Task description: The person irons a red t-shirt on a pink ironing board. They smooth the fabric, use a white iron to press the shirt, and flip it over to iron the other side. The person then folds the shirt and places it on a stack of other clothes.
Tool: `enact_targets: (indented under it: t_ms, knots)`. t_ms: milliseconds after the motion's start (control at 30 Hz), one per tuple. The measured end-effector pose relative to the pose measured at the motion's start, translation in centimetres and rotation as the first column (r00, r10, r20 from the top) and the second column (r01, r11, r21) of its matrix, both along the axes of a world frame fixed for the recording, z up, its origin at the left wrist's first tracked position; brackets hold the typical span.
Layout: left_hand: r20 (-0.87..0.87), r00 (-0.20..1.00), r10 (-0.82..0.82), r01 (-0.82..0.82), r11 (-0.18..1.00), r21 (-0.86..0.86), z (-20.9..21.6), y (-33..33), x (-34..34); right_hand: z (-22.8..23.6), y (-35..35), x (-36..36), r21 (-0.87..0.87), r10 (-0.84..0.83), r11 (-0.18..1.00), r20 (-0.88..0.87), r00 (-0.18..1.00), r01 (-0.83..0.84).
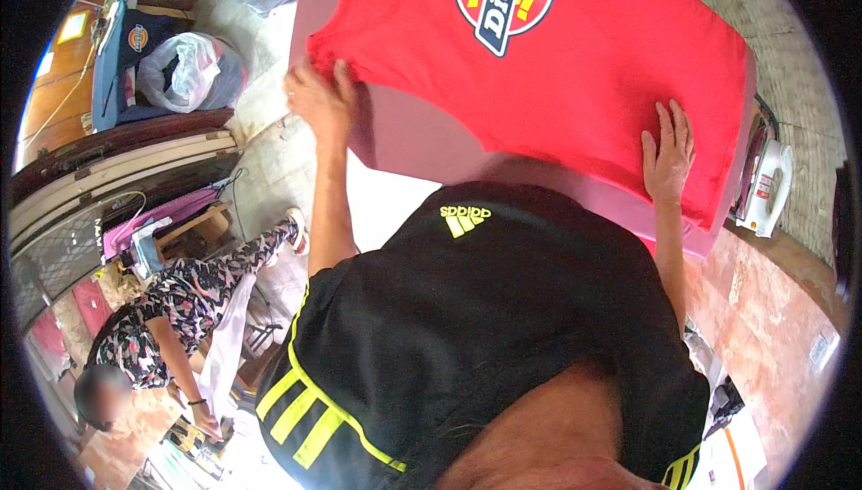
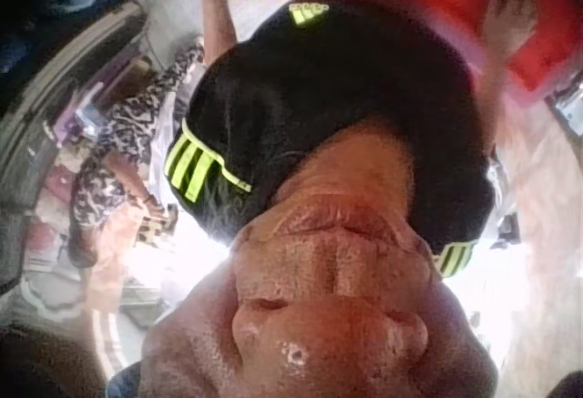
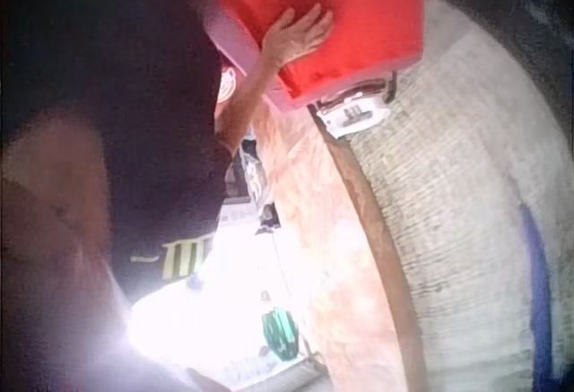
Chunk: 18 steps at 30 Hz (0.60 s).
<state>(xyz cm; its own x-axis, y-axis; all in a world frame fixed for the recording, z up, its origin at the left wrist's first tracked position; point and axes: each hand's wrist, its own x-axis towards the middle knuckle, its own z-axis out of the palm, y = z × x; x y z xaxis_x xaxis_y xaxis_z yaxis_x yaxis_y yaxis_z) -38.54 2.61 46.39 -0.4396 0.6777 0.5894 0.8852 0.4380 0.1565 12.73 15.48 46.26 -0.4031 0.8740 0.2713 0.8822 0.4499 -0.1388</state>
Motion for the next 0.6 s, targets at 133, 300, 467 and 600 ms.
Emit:
enact_targets:
  t_ms: [133, 300, 467, 600]
  knots:
    - [0.433, 0.884, 0.178, -0.145, 0.983, -0.109, 1.2, 0.4, -2.5, 0.3, 0.3, -0.1, -0.007, 0.012, 1.000, 0.024, 1.000, -0.012]
    - [0.604, 0.796, 0.044, 0.006, 0.997, -0.080, -0.1, -0.8, -6.7, 0.2, 0.2, -0.5, -0.014, 0.019, 1.000, 0.042, 0.999, -0.018]
    - [0.421, 0.904, 0.080, 0.002, 0.981, -0.192, 0.8, -1.1, -6.6, 0.6, -0.1, -1.4, -0.017, -0.001, 1.000, 0.096, 0.995, 0.002]
    - [0.113, 0.978, -0.173, 0.172, 0.985, 0.022, 1.0, 1.4, -2.8, 0.2, 0.0, -1.0, -0.018, 0.005, 1.000, 0.066, 0.998, -0.004]
